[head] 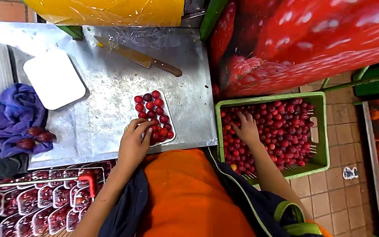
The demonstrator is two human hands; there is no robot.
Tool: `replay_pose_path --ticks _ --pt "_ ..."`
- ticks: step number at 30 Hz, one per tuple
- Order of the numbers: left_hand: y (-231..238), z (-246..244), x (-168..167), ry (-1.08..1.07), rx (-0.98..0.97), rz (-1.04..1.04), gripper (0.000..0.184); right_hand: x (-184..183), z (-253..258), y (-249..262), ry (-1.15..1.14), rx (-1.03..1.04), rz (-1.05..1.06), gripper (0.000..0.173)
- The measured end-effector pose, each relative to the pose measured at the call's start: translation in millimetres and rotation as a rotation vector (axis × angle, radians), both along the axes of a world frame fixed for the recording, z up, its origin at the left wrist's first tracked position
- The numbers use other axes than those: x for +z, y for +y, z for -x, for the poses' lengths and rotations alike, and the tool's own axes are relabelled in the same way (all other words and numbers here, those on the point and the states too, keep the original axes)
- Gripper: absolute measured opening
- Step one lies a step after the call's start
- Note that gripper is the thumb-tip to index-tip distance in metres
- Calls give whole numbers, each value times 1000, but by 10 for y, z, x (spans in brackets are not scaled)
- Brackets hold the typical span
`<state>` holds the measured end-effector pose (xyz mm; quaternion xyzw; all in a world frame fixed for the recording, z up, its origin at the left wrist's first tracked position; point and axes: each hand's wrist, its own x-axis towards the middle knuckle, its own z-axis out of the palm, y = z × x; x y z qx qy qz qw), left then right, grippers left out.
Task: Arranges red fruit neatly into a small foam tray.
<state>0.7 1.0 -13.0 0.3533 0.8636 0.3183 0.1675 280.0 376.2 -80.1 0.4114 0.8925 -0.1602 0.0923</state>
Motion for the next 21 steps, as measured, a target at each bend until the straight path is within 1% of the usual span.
replay_pose_path --ticks 1,3,5,8,11,12,15,16,19,21 --pt "7 -8 6 3 17 17 27 -66 52 -2 -51 25 -30 64" --pt "21 -21 4 3 71 41 28 -126 151 32 -122 38 -51 72" --pt "41 -19 6 -8 123 56 28 -119 189 100 -138 27 -33 74" --pt "67 -6 20 -27 155 33 26 -75 170 192 -87 57 29 73" --pt "54 11 -4 -61 157 2 27 -171 145 136 -2 99 -9 61" --pt "52 18 -16 -79 157 -5 28 -203 141 106 3 102 -29 61" --pt "49 39 -42 -138 165 -11 30 -246 193 54 -59 120 -44 73" --pt "49 45 -50 -152 168 -13 31 -244 243 39 -83 130 -39 72" --pt "35 51 -58 -176 178 -23 32 -239 340 -34 -77 206 -60 57" --pt "20 69 -41 -180 189 -44 32 -219 349 -82 -54 226 -63 50"
